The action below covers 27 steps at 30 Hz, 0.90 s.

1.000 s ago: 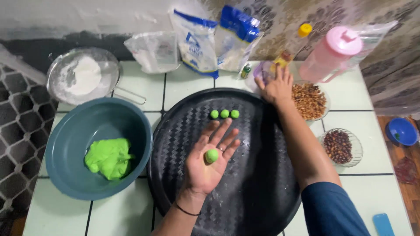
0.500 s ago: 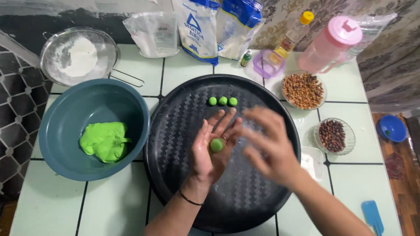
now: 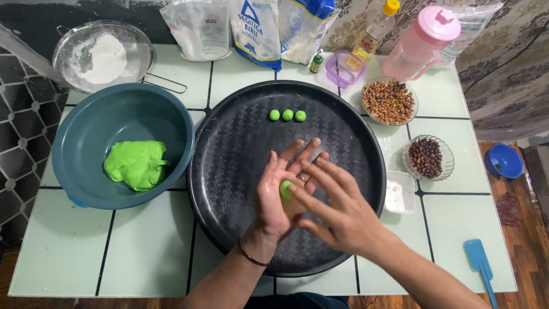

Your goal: Rolling small pieces of green dough into balls and placing them on a tray

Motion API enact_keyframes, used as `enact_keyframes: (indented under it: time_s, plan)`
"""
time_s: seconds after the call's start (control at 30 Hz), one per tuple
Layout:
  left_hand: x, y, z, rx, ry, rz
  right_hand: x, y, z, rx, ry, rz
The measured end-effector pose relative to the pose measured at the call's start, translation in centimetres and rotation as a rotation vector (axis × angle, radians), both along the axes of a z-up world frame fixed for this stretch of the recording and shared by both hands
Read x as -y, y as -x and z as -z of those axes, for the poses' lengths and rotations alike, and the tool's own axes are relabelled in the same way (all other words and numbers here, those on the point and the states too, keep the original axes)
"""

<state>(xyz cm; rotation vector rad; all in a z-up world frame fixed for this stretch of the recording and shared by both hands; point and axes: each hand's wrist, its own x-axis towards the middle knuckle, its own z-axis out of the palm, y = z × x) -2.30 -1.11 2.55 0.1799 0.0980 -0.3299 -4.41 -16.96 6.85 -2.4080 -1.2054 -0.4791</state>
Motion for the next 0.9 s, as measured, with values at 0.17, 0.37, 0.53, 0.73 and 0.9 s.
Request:
enact_keyframes:
  time_s: [0.17, 0.37, 0.53, 0.73, 0.9]
  plan:
    - [-0.4, 1.1, 0.0, 0.081, 0.047, -0.044, -0.4, 0.8, 0.3, -0.024, 0.023, 0.028]
    - [-0.9, 1.8, -0.2, 0.115, 0.102, 0.023, -1.4, 2.1, 0.7, -0.036, -0.015, -0.020]
    - [-0.7, 2.7, -0.3, 0.081, 0.111, 0.078, -1.0, 2.9, 1.3, -0.028, 0.033, 0.048]
    - [-1.0, 2.2, -0.3, 0.084, 0.159, 0.051, -0.9, 2.8, 0.6, -0.023, -0.013, 0.072]
    - [4.4, 1.9, 11.3, 0.436, 0.593, 0.216, -4.3, 2.9, 3.2, -0.096, -0.075, 0.122]
